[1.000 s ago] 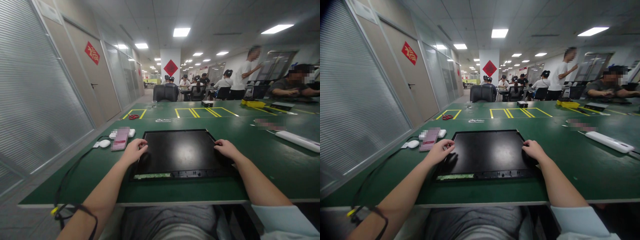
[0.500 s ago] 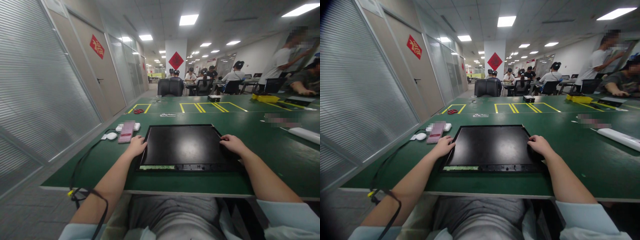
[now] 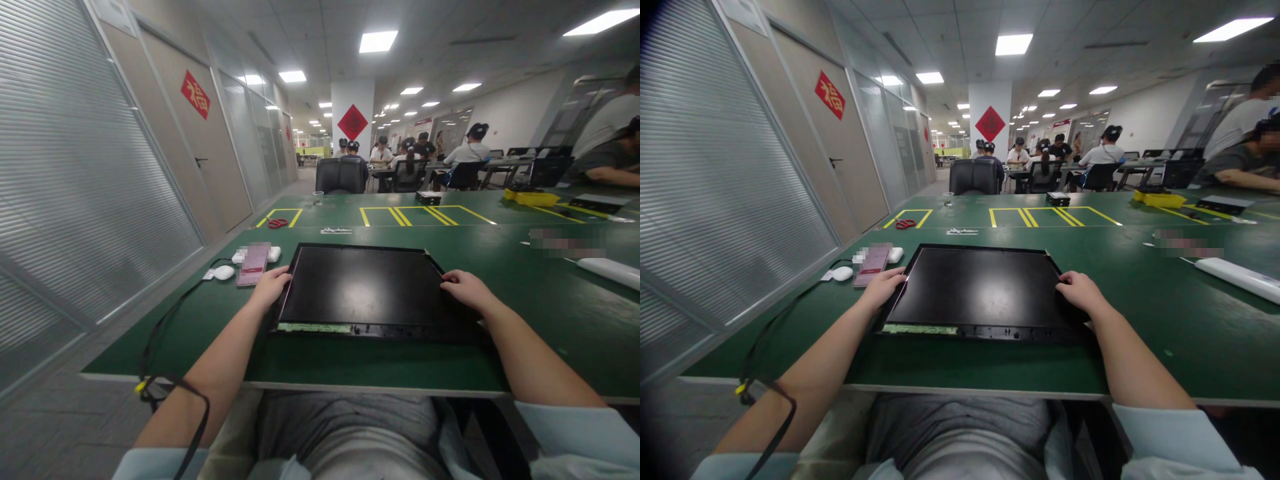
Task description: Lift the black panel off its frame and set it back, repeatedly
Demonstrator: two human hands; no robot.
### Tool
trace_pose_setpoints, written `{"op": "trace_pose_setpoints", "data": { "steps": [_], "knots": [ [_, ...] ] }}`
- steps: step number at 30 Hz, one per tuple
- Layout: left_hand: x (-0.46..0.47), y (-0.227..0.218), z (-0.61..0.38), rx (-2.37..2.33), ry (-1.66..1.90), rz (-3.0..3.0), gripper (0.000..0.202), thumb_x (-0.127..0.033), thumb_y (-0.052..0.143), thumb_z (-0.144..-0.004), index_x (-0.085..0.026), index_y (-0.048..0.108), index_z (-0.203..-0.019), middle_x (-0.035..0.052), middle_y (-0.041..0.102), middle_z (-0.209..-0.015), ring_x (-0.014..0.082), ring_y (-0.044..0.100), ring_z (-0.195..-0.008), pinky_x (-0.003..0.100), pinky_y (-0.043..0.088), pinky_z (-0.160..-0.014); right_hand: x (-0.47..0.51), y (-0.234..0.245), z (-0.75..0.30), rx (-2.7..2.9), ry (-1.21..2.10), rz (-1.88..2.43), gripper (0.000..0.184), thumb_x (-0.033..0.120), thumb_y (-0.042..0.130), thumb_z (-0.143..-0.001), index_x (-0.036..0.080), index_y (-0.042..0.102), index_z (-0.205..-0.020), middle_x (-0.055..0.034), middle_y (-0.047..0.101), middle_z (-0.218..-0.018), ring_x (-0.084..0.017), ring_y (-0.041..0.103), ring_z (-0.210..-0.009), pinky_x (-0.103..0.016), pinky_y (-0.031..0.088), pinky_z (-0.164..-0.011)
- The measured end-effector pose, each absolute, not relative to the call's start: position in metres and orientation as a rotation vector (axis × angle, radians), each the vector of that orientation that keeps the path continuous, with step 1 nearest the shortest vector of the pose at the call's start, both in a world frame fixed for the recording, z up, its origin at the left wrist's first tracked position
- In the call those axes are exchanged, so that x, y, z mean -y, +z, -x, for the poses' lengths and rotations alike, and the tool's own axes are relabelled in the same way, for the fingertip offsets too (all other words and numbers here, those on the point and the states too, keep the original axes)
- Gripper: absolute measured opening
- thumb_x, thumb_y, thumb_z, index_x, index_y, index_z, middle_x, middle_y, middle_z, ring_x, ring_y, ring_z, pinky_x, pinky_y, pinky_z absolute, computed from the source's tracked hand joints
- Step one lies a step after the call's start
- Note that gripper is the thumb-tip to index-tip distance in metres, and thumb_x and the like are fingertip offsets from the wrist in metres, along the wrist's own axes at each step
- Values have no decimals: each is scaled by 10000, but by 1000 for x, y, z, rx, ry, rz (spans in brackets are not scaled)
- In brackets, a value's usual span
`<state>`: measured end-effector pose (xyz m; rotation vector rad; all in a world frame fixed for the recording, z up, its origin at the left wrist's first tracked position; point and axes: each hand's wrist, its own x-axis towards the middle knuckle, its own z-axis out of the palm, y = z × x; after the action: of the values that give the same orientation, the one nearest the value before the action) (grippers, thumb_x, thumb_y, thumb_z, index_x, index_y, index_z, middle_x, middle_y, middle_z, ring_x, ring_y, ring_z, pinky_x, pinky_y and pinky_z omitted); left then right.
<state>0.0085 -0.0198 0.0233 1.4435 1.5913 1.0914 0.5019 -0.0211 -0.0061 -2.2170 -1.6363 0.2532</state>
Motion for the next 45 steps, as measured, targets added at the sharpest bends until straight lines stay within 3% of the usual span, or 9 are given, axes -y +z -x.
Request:
{"op": "trace_pose_setpoints", "data": {
  "steps": [4,16,25,29,36,45],
  "knots": [
    [24,29,-17,-1551,1146,-1192,423,-241,743,-776,-157,746,-1190,30,729,-683,184,670,-565,283,558,-567,23,-5,-499,1632,256,2227,331,287,666,-818,151,777,-1098,-141,755,-1109,-282,712,-1017,-324,545,-840],
    [21,34,-22,-1534,1207,-997,483,-224,717,-864,-185,656,-1341,21,747,-734,163,675,-556,269,564,-559,24,-3,-498,1629,286,2231,347,278,660,-831,143,761,-1134,-138,752,-1134,-267,711,-1024,-308,542,-837],
    [24,33,-26,-1245,1309,-790,789,-99,774,-795,-232,479,-1515,-3,745,-696,130,606,-396,220,498,-425,26,-2,-496,1623,290,2201,319,268,660,-820,147,777,-1092,-136,758,-1106,-271,712,-1018,-320,544,-860],
    [25,35,-26,-1219,1301,-746,695,-81,771,-807,-191,544,-1455,13,756,-700,144,641,-429,227,521,-443,27,-2,-495,1606,295,2196,305,267,666,-814,162,777,-1078,-129,759,-1104,-276,710,-1020,-330,544,-858],
    [33,41,-32,-1205,1287,-729,289,-150,714,-902,-121,729,-1189,70,788,-763,191,741,-604,243,570,-518,26,-3,-496,1610,331,2174,320,274,666,-802,154,775,-1077,-123,762,-1025,-267,719,-933,-336,543,-826],
    [28,34,-26,-1121,1322,-822,431,-162,777,-825,-137,731,-1252,93,821,-928,235,786,-803,268,609,-640,24,-6,-500,1612,341,2152,303,280,672,-787,174,778,-1050,-95,767,-929,-248,724,-866,-316,539,-770]
  ]
}}
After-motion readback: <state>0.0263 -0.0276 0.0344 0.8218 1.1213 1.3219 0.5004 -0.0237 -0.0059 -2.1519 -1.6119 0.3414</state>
